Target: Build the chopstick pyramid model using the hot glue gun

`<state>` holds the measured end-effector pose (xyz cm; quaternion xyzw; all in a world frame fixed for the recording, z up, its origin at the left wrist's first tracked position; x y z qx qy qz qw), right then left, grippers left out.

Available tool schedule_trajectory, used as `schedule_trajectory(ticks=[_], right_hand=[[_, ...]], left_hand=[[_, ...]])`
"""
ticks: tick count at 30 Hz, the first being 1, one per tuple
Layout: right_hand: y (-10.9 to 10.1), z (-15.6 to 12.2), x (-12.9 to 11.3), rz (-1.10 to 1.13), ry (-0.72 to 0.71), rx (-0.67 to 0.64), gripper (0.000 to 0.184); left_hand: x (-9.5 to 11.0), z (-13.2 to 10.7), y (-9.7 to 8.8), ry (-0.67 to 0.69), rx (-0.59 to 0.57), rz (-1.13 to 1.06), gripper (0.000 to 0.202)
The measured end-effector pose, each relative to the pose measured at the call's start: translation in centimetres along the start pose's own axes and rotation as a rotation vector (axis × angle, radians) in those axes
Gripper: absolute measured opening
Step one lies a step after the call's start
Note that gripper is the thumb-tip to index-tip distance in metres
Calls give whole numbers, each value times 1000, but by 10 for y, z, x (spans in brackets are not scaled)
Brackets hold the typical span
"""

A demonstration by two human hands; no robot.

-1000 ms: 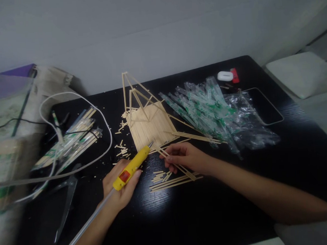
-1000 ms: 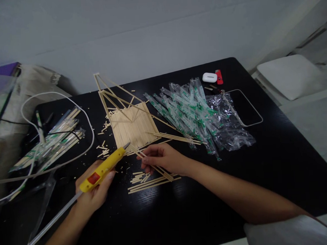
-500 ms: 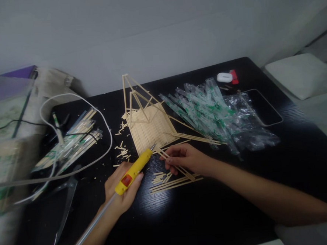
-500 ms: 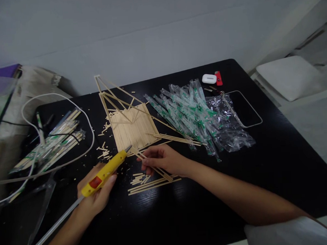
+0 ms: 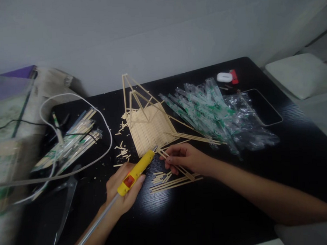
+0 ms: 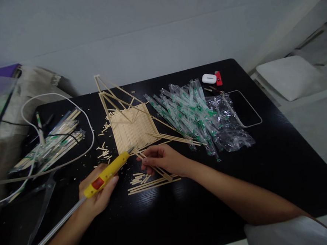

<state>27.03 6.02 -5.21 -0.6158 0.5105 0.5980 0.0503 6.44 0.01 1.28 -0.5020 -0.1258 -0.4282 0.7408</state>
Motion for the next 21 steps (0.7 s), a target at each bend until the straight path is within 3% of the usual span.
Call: schedule_trajectory(ticks=[5, 13, 21], right_hand=[[-1, 1, 1, 6, -4, -2, 33], [-1, 1, 3, 21, 6, -1, 35], [0, 1, 0, 33, 19, 6, 35]], left_hand=[[3, 3, -1, 64, -2, 5, 12], [-4, 0, -5, -23, 50, 79, 11], [-2, -1, -5, -25, 22, 56, 16]])
Point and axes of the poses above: each hand's wrist, its own z-axis towards the middle knuckle, its own y-axis out of the palm, x = y × z, the point moved 5 cm from there along z, towards the middle knuckle, and after that the axes turned 2 degrees about x, right-handed, at the moved point
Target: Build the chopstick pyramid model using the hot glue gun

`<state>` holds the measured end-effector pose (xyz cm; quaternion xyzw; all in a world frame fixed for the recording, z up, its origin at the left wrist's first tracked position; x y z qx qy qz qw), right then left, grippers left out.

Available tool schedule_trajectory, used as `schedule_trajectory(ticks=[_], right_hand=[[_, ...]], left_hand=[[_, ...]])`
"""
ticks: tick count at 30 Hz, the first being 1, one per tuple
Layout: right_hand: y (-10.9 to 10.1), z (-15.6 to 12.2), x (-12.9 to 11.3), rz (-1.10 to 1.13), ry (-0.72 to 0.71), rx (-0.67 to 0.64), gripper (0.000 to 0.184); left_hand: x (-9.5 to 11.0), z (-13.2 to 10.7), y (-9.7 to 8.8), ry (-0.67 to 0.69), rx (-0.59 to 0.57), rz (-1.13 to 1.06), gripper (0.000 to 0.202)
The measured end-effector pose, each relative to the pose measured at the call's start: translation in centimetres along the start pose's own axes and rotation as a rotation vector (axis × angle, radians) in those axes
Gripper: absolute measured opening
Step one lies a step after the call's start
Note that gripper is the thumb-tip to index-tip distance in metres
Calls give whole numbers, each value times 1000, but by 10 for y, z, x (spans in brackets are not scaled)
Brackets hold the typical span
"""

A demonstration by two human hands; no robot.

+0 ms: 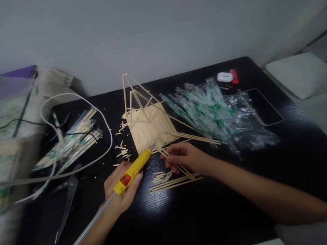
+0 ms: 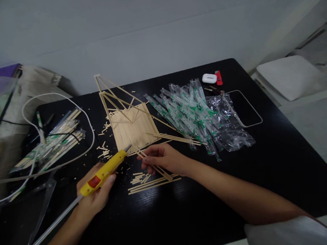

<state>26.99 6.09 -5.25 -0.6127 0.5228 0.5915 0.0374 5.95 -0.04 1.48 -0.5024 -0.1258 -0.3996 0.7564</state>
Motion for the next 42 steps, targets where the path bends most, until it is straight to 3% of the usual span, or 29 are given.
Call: schedule_trajectory(ticks=[9, 28, 42], right_hand=[[0, 0, 0, 11, -14, -7, 33], [-1, 0, 1, -9, -11, -1, 36], [2, -1, -1, -34, -8, 9, 36]], left_hand=[[0, -1, 1, 34, 0, -29, 7], [1, -1, -1, 41, 28, -22, 11], [-3, -3, 1, -26, 2, -28, 14]])
Point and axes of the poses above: each hand's wrist, its own z-axis towards the middle knuckle, its own y-axis out of the palm, x = y × z, the point moved 5 cm from there along z, towards the middle knuckle, and after that the axes turned 2 degrees about x, right-handed, at the moved point
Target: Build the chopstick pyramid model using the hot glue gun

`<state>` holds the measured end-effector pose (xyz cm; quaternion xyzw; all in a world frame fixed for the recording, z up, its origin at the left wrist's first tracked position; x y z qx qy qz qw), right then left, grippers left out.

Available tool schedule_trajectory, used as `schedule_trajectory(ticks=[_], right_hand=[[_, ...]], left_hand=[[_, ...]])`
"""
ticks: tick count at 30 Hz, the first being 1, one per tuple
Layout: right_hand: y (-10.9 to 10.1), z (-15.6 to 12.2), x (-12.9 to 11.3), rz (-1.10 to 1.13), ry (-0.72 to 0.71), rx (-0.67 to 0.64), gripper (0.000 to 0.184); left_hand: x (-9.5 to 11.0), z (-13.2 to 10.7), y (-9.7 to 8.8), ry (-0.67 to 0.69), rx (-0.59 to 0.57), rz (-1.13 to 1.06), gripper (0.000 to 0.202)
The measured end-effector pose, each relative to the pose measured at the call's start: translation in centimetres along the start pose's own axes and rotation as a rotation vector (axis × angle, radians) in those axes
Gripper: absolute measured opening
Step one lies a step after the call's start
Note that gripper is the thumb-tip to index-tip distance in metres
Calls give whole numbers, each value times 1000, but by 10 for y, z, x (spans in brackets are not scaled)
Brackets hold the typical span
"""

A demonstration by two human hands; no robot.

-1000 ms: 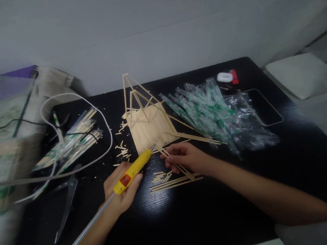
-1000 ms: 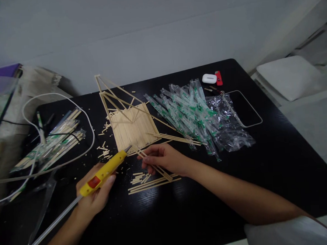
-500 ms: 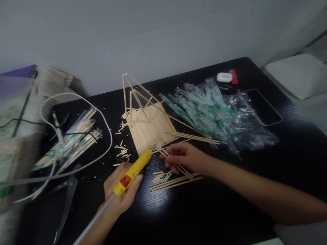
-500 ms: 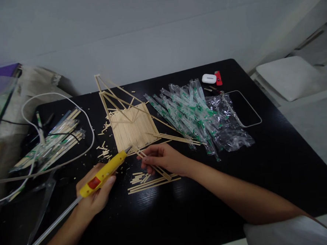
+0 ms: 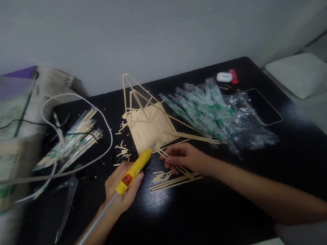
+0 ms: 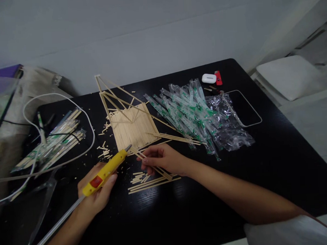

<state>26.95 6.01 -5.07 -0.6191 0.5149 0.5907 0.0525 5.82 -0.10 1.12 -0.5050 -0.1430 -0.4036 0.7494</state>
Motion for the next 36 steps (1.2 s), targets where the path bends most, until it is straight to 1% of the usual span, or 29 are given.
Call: schedule_trajectory(ticks=[2, 5, 7, 10, 12, 17, 21, 24, 27, 30, 34, 36], right_hand=[[0, 0, 0, -5, -4, -3, 37], [-1, 1, 1, -13, -9, -10, 37], [-1, 1, 1, -14, -12, -13, 38], [-1, 1, 1, -11, -16, -16, 37], [-1, 1, 0, -10, -21, -14, 36], [0, 0, 0, 5, -16, -12, 34], [-1, 0, 0, 12, -5, -9, 35], [-1, 0, 1, 17, -9, -11, 34], [-1, 1, 2, 22, -12, -17, 34], [-2, 2, 3, 22, -14, -11, 35], [-1, 1, 1, 15, -12, -14, 35], [-1, 1, 1, 14, -7, -13, 34]], left_hand=[[3, 2, 1, 17, -8, -6, 15], [8, 6, 3, 92, -28, -17, 13], [9, 7, 5, 109, -41, -16, 11], [7, 6, 5, 109, -60, -3, 9], [6, 6, 3, 110, -39, 1, 9], [3, 5, -2, 24, 6, 1, 10], [4, 5, -1, 16, 9, -11, 16], [5, 6, 1, 45, -14, -39, 16], [7, 7, 5, 98, -54, -60, 11], [7, 7, 5, 106, -66, -53, 9], [6, 7, 0, 89, -20, -38, 11], [4, 6, -2, 55, 11, -29, 12]])
Point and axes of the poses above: each hand's wrist, its own z-axis towards the middle knuckle, its own y-axis out of the palm, x = y × z, the point moved 5 cm from there along z, towards the middle knuckle, and after that the axes turned 2 degrees about x, right-handed, at the moved point
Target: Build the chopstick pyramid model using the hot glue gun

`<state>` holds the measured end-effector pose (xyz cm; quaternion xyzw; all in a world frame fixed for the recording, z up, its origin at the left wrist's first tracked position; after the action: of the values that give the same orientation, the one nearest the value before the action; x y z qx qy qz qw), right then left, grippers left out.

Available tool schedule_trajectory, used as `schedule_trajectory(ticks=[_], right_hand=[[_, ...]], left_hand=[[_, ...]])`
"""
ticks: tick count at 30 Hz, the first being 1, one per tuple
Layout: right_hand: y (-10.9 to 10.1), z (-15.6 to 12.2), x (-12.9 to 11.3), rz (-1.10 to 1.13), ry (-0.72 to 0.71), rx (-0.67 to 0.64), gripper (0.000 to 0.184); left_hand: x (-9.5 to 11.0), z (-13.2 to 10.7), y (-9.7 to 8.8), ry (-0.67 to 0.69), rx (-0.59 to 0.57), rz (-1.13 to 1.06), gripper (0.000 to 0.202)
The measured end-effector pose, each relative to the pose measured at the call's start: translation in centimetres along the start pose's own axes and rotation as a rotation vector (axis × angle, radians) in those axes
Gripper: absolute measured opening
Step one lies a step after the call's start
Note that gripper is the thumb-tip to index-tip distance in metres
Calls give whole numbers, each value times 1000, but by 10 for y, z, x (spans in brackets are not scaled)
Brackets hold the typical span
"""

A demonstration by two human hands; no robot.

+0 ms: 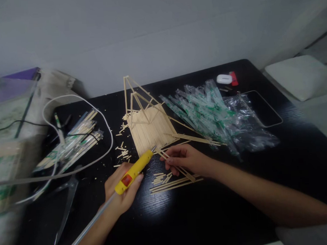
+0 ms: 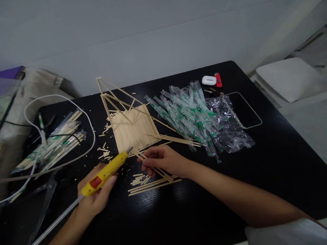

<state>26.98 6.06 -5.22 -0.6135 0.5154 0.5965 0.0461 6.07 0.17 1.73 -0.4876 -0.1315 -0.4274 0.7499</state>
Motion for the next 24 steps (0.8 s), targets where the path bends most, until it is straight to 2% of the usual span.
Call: schedule_trajectory(ticks=[4, 16, 19, 24], right_hand=[[0, 0, 1, 10, 4, -3, 34], [1, -1, -2, 4, 6, 0, 33], [1, -1, -2, 2, 9, 6, 33], [0, 1, 1, -2, -5, -2, 34]], left_hand=[[-3, -3, -1, -44, 25, 30, 11], [2, 2, 4, 34, -55, -5, 9], [3, 2, 3, 34, -31, -8, 11], [-1, -2, 0, -48, 21, 34, 12]])
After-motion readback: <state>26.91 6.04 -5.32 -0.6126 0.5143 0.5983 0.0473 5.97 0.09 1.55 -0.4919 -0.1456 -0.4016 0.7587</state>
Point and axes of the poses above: each hand's wrist, its own z-axis towards the middle knuckle, its own y-axis out of the palm, x = y × z, the point moved 5 cm from there along z, towards the middle knuckle, and after that the axes turned 2 degrees about x, right-handed, at the moved point
